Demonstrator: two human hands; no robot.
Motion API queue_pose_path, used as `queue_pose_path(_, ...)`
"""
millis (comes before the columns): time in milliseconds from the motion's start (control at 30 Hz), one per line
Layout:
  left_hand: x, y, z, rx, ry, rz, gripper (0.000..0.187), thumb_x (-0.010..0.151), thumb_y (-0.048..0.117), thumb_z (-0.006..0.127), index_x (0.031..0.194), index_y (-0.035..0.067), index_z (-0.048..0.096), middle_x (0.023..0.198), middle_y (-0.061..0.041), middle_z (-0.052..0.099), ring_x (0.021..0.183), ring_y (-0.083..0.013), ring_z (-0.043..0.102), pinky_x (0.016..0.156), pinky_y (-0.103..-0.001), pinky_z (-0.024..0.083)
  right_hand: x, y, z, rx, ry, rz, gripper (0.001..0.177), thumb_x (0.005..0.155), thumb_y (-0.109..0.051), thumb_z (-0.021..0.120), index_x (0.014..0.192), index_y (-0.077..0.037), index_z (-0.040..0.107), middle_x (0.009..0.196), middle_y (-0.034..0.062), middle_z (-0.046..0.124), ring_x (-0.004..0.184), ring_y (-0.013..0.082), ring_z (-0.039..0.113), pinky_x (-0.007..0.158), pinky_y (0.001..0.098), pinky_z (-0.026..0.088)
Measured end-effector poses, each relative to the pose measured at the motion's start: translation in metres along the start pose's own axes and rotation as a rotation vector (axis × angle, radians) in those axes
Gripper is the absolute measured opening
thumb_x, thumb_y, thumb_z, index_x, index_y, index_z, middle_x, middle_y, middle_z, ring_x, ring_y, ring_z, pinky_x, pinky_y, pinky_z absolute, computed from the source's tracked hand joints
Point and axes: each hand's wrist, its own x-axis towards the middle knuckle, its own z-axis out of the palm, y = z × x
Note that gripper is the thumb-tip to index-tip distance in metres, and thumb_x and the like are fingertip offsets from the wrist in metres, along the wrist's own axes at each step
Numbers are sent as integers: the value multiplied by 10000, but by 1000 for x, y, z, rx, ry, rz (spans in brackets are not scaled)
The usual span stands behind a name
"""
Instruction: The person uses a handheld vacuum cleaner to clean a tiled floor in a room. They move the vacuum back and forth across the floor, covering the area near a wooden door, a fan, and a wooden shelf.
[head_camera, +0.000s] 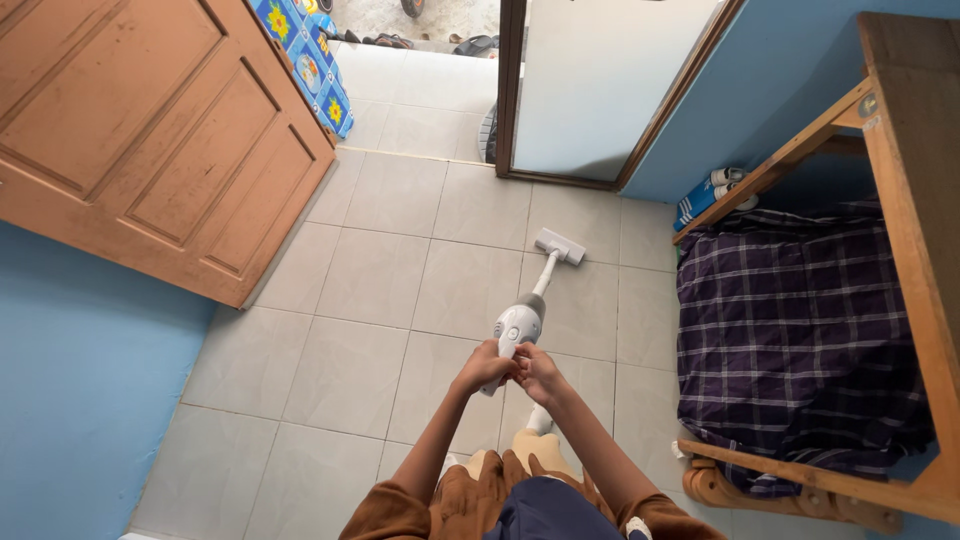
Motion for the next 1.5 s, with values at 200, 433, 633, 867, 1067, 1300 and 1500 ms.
queue_pose_path(200, 78, 6, 34, -73, 38, 27, 158, 706, 138, 705, 750, -11, 675, 624, -102, 679, 522, -173, 664, 492, -328, 524, 23, -53, -27, -70, 84, -58, 439, 983, -295, 536, 1253, 51, 534, 1042, 140, 696, 866, 214, 607, 827, 336, 506)
queue_pose_path(433, 85, -7, 44, -103, 88, -2, 165, 699, 99, 671, 818, -14, 678, 646, -104, 677, 515, -176, 644, 483, -328, 507, 17, -55, -21, -42, 168, -12, 363, 970, -277, 504, 1221, -33, 601, 1043, 102, 686, 915, 185, 612, 884, 346, 503)
queue_pose_path(633, 27, -18, 12, -233, 61, 6, 167, 701, 85, 632, 816, -28, 675, 651, -99, 672, 506, -162, 624, 483, -320, 508, -6, -22, -7, -79, 13, 6, 359, 981, -299, 530, 1195, -18, 592, 1064, 75, 688, 997, 180, 634, 949, 361, 523)
queue_pose_path(867, -80, -18, -34, -185, 22, -11, 157, 712, 88, 635, 788, -40, 684, 643, -96, 670, 508, -156, 623, 486, -311, 498, -61, 32, 62, -69, -130, 21, 374, 982, -301, 571, 1195, 6, 596, 1061, 112, 664, 992, 190, 638, 951, 358, 531)
queue_pose_path(1067, -156, -27, -44, -81, -31, -67, 143, 701, 79, 660, 809, -10, 689, 656, -94, 685, 533, -157, 651, 508, -301, 522, -104, 82, 90, 0, -197, 47, 471, 1006, -297, 572, 1237, 112, 543, 1064, 170, 621, 944, 210, 624, 926, 357, 549)
queue_pose_path(1300, -159, -35, -42, -124, -50, -52, 147, 714, 64, 656, 813, -41, 681, 652, -87, 672, 530, -160, 637, 498, -311, 517, -108, 84, 93, -25, -136, 62, 445, 987, -238, 583, 1263, 102, 506, 1070, 166, 627, 919, 204, 639, 906, 361, 567)
queue_pose_path(1500, -100, -39, -22, -124, -38, -57, 131, 720, 98, 660, 752, -26, 685, 633, -95, 667, 508, -163, 630, 488, -317, 504, -66, 68, 64, -33, 2, 49, 414, 962, -223, 563, 1189, 123, 556, 908, 142, 685, 820, 215, 661, 827, 361, 564)
